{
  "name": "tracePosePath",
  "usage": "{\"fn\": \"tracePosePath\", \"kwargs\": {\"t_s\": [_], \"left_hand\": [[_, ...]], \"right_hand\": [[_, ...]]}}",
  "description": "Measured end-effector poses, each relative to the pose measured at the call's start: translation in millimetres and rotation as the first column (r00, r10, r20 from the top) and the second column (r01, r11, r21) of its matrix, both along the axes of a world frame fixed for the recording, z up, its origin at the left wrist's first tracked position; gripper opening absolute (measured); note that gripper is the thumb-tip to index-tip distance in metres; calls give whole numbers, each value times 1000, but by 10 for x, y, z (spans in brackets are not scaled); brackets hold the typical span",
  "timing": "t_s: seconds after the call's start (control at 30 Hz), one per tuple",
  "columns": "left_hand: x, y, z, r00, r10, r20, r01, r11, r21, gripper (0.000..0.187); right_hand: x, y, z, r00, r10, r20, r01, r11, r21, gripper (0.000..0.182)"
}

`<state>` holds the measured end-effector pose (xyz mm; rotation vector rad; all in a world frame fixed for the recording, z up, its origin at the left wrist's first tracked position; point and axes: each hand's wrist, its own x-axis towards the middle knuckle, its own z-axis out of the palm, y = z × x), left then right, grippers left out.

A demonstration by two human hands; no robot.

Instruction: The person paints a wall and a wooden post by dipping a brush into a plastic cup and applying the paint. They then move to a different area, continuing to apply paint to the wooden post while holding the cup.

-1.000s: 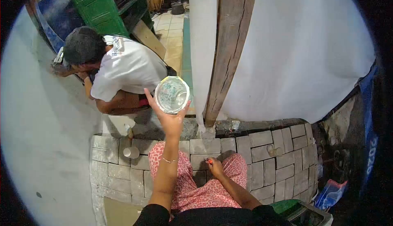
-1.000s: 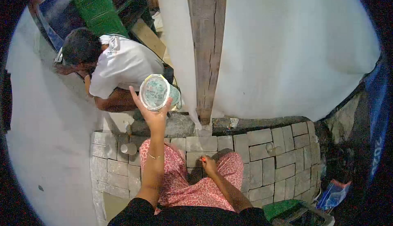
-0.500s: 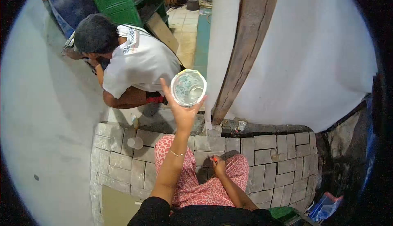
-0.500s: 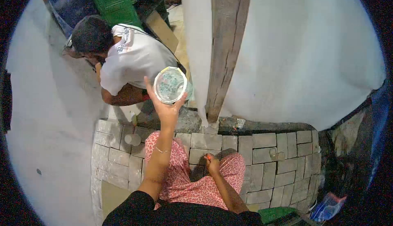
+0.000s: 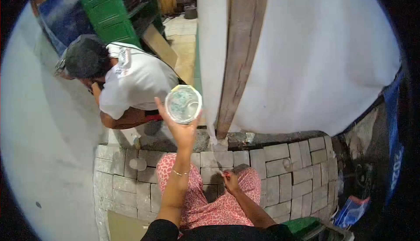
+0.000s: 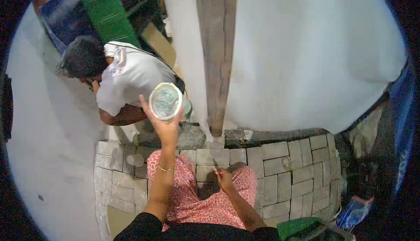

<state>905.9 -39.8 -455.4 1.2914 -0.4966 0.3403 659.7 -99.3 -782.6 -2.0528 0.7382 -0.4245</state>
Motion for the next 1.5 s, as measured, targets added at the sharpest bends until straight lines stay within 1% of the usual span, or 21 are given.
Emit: {"fn": "tracePosePath", "kwargs": {"t_s": [0.03, 0.1, 0.13, 0.2, 0.23, 0.3, 0.43, 0.53, 0.67, 0.77, 0.87, 0.97, 1.03, 1.07, 1.1, 1.13, 1.17, 1.23, 1.37, 1.43, 1.5], "left_hand": [[-6, -1, 14, 1000, -19, -11, 20, 1000, 7, 119], [-50, 8, 81, 991, 134, 18, -136, 982, 130, 117], [-49, 18, 93, 985, 166, 54, -173, 966, 194, 116], [22, 20, -40, 972, 212, 99, -230, 942, 243, 116], [51, 15, -81, 952, 264, 156, -299, 911, 283, 117], [9, 35, -27, 958, 276, 75, -284, 896, 342, 119], [-52, 16, 44, 945, 326, 0, -309, 894, 324, 117], [-41, 55, 82, 920, 385, 75, -389, 872, 295, 116], [-168, 70, 272, 874, 475, 103, -479, 804, 352, 118], [-220, -18, 254, 848, 493, 193, -526, 743, 414, 120], [-273, -103, 303, 825, 494, 275, -564, 693, 449, 122], [-249, -272, 494, 823, 519, 229, -551, 633, 544, 121], [-267, -280, 613, 853, 460, 244, -521, 743, 420, 120], [-235, -287, 634, 752, 527, 395, -659, 608, 443, 122], [-152, -316, 702, 741, 530, 413, -671, 614, 415, 122], [-120, -287, 748, 783, 454, 424, -603, 721, 341, 123], [-79, -275, 742, 820, 371, 437, -515, 812, 276, 124], [-47, -220, 688, 777, 392, 492, -582, 746, 324, 129], [74, -181, 729, 774, 353, 525, -527, 820, 225, 133], [51, -113, 704, 679, 379, 629, -657, 696, 290, 133], [74, -94, 642, 743, 321, 587, -549, 793, 262, 134]], "right_hand": [[17, 24, -82, 1000, -19, -11, 20, 1000, 7, 13], [-2, 26, -188, 994, 88, -67, -99, 975, -198, 13], [-8, 3, -151, 994, 77, -74, -90, 977, -194, 13], [10, -92, 27, 980, 195, -37, -193, 980, 36, 15], [52, -155, 307, 981, 189, -38, -188, 982, 34, 15], [153, -279, 1103, 968, 220, 116, -222, 975, 3, 16], [576, -848, 1624, 866, 344, 362, -244, 924, -295, 27], [911, -1323, 1945, 852, 432, 296, -309, 871, -381, 29], [981, -1448, 3077, 755, 590, 286, -412, 766, -493, 28], [798, -1482, 3804, 744, 593, 309, -332, 729, -598, 25], [670, -1595, 4337, 690, 630, 355, -165, 615, -771, 29], [776, -1818, 4452, 615, 644, 455, -1, 577, -817, 24], [752, -1800, 4363, 571, 670, 475, 104, 514, -851, 21], [741, -1759, 4315, 566, 670, 481, 111, 516, -849, 21], [776, -1753, 4275, 505, 702, 503, 121, 519, -846, 19], [821, -1724, 4285, 443, 733, 517, 117, 524, -843, 18], [887, -1723, 4289, 435, 737, 517, 122, 521, -845, 18], [923, -1596, 4304, 423, 753, 504, 146, 492, -858, 16], [973, -1509, 4459, 444, 750, 490, 212, 443, -871, 15], [977, -1530, 4463, 445, 739, 505, 253, 437, -863, 15], [932, -1497, 4439, 480, 716, 507, 291, 415, -862, 15]]}}
